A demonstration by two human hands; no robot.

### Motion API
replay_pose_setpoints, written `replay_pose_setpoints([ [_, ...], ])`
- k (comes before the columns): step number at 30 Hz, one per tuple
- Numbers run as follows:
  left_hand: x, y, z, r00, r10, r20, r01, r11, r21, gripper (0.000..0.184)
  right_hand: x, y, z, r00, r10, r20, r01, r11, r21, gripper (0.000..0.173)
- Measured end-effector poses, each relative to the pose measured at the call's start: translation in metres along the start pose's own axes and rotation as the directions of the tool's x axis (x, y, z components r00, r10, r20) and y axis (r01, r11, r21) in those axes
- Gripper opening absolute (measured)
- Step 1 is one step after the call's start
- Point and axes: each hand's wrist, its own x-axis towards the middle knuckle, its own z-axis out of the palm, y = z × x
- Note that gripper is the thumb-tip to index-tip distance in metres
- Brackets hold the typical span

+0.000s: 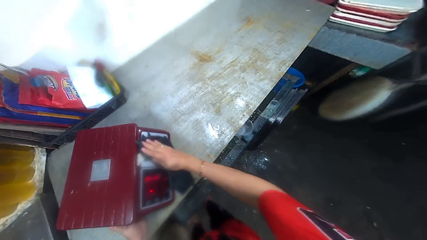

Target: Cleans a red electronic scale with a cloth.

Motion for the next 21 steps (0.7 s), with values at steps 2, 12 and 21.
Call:
replay_pose_setpoints([
  [2, 0.000, 0.004, -0.001, 1.000, -0.008, -0.015, 0.008, 1.000, -0.002, 0.080, -0.029, 0.014, -0.007, 0.994, -0.003, 0.107, 0.005, 1.000, -0.024, 0.044],
  [12, 0.009, 0.007, -0.013, 0.995, -0.094, -0.033, 0.094, 0.996, 0.005, 0.089, -0.032, 0.020, -0.009, 0.955, -0.198, 0.222, 0.222, 0.971, -0.087, 0.043],
  [21, 0.010, 0.006, -0.010, 0.989, -0.127, -0.073, 0.128, 0.992, 0.004, 0.086, 0.018, 0.025, 0.033, 0.912, 0.166, -0.375, -0.189, 0.982, -0.026, 0.044],
])
